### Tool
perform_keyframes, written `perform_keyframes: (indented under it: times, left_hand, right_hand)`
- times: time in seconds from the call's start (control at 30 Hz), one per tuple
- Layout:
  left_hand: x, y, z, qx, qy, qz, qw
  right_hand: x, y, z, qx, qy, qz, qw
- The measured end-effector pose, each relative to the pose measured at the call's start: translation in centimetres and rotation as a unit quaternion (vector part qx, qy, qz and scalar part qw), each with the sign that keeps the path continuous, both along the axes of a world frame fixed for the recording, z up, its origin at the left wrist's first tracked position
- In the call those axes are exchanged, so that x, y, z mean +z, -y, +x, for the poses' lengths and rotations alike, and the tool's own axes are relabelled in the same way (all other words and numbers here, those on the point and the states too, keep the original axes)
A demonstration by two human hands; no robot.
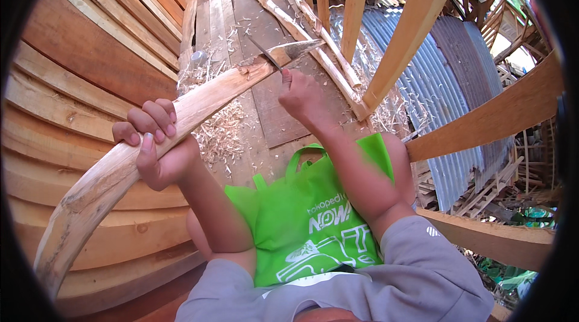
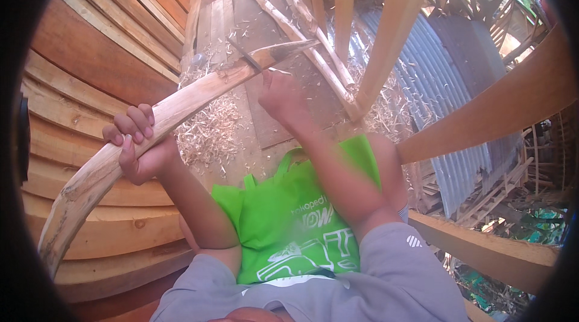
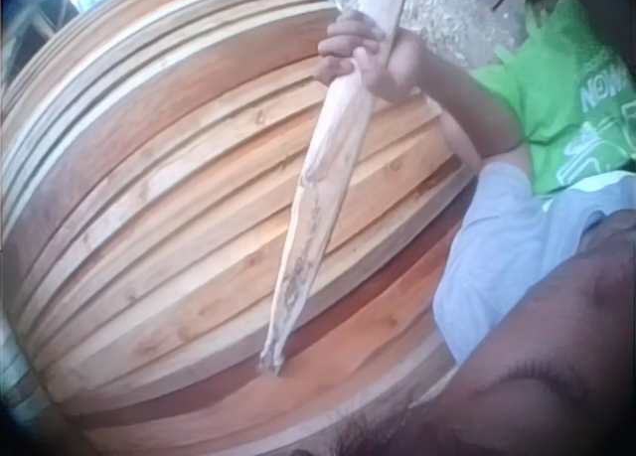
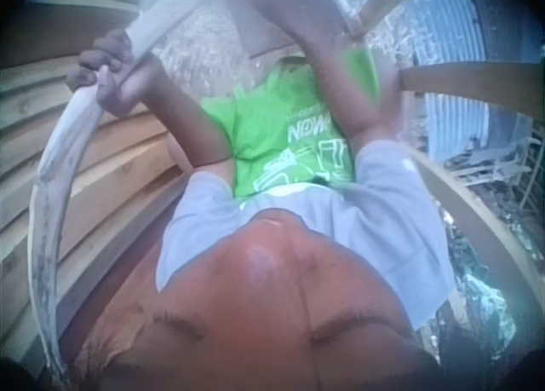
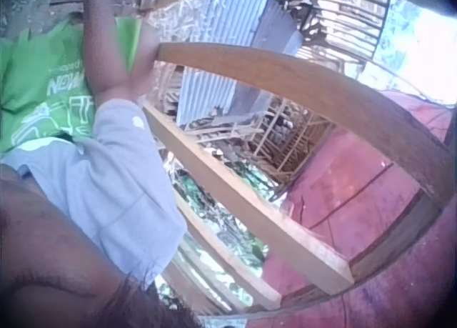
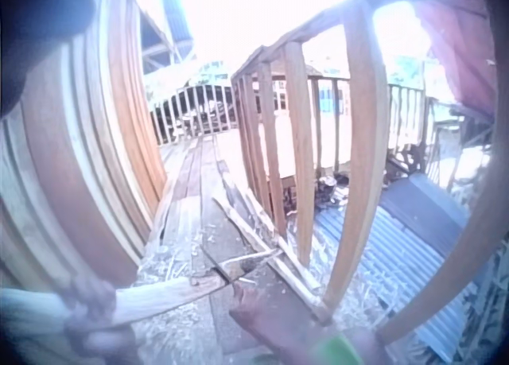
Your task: The person is carving a curved wooden piece using a knife. They hold the wood with one hand and use the knife to shave off thin layers, creating wood shavings that fall onto the floor.
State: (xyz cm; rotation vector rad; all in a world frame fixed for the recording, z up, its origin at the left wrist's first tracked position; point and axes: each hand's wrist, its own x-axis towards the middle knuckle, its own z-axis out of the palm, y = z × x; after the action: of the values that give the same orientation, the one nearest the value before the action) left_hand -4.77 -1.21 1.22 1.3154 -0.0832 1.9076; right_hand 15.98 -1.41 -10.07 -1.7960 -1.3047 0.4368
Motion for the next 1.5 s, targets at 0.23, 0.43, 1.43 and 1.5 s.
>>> perform_keyframes:
  times: [0.23,0.43,1.43,1.5]
  left_hand:
    - [-0.3,0.0,0.1,0.040,0.055,-0.045,0.997]
    - [0.0,0.2,1.3,0.101,0.095,-0.119,0.983]
    - [-0.9,0.4,1.7,0.168,0.127,-0.135,0.968]
    - [-0.7,0.7,1.9,0.175,0.130,-0.146,0.965]
  right_hand:
    - [1.3,2.2,-3.3,0.083,0.046,0.065,0.993]
    - [-2.5,-0.3,-1.1,0.012,-0.012,0.088,0.996]
    - [1.0,2.4,-4.4,0.083,0.022,0.153,0.984]
    - [1.0,2.6,-4.4,0.077,0.020,0.146,0.986]
